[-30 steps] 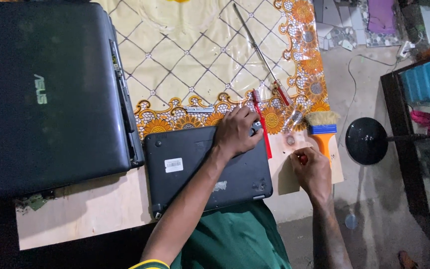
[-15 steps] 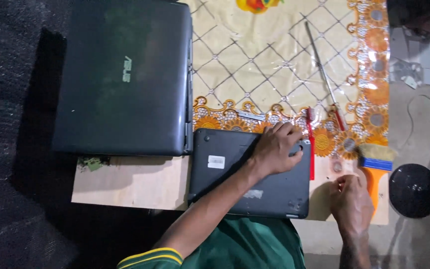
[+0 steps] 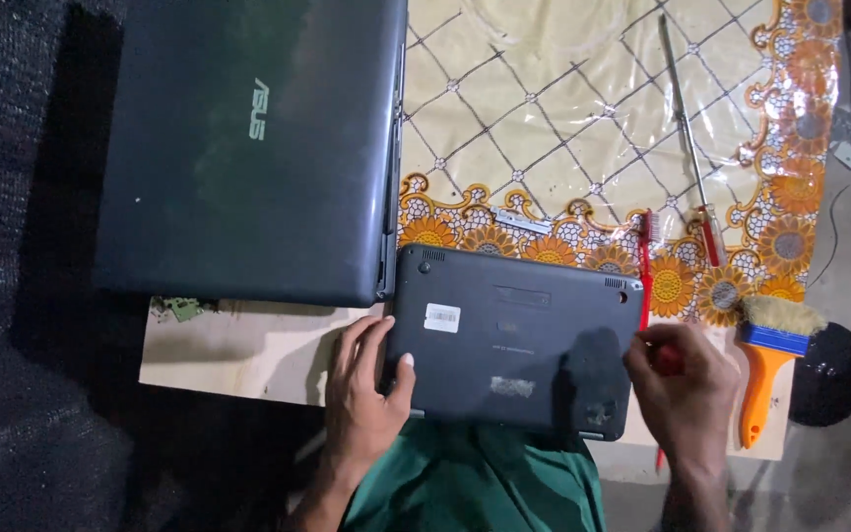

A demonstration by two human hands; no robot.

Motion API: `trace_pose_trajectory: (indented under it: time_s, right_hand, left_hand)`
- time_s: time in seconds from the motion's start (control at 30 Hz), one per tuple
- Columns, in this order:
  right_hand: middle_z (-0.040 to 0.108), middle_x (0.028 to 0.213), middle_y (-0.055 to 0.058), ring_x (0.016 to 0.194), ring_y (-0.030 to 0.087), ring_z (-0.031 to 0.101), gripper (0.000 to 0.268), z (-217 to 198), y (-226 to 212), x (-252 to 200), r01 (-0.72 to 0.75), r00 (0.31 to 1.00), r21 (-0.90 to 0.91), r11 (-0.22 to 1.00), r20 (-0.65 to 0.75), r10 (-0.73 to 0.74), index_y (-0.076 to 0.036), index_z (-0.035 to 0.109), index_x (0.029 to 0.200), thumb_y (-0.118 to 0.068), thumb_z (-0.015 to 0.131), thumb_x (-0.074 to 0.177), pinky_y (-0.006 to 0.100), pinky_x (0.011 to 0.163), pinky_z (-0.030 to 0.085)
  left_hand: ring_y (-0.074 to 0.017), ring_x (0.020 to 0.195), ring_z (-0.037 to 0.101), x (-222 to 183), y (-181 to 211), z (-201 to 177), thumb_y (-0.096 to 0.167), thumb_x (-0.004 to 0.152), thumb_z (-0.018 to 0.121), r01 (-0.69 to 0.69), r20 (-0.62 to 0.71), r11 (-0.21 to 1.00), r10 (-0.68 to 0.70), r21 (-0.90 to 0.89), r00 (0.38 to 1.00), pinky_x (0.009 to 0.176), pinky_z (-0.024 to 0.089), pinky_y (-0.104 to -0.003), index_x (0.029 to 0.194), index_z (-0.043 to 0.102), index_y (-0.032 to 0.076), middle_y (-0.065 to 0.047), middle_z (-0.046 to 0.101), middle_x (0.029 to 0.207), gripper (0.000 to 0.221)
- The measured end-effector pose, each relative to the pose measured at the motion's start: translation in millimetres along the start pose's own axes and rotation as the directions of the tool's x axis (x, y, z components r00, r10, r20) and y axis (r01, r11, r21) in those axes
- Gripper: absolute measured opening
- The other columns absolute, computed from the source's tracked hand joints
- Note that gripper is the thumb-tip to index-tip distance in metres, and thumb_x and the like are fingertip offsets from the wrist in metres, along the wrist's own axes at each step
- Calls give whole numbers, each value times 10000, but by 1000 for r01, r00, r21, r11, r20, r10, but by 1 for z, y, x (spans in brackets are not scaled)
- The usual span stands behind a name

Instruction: The person is reassembling a laptop by aligning the back cover and using a screwdriver to fasten the screws.

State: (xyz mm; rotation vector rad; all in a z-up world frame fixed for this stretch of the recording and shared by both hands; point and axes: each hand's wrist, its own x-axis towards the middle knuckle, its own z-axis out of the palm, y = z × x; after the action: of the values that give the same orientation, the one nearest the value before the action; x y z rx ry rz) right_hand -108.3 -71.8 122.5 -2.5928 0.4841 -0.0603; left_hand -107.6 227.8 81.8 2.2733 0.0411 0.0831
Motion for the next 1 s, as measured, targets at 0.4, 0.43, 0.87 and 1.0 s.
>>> trace_pose_trajectory:
  time_s: [0.4, 0.43, 0.87, 1.0]
  right_hand:
    - [706, 915, 135, 760, 204, 661, 113, 9, -18, 7, 159, 987, 42, 986, -9, -159, -38, 702, 985, -63, 689, 875, 301, 676, 562]
    - [706, 915, 135, 760, 204, 661, 113, 9, -18, 5, 159, 987, 39, 987, -5, -158, -38, 702, 985, -63, 689, 875, 301, 676, 562]
    - [703, 908, 68, 803, 173, 644, 76, 27, -62, 5, 113, 948, 183, 977, 274, -161, -58, 687, 913, -66, 674, 839, 275, 686, 523]
    - [710, 899, 40, 806, 161, 654, 70, 38, -94, 17, 234, 883, 224, 946, 358, -303, -69, 702, 915, -84, 674, 853, 278, 699, 525]
  left_hand:
    - [-289, 1107, 595, -5, -10, 10, 153, 820, 639, -7, -43, 996, 3, -89, 999, 943, 503, -392, 1220, 598, 32, -136, 610, 1178, 420]
    - [-289, 1107, 595, -6, -9, 9, 153, 820, 639, -3, -41, 996, -1, -90, 999, 943, 503, -392, 1220, 598, 32, -136, 610, 1178, 420]
    - [-210, 903, 619, -20, -3, 8, 180, 796, 631, 134, 68, 965, -122, -227, 990, 697, 539, -307, 1257, 561, 82, -86, 615, 1154, 476]
    - [-206, 787, 600, -8, -10, 4, 157, 803, 645, 108, 88, 968, -91, -225, 992, 655, 537, -344, 1180, 589, 63, -71, 633, 1070, 393]
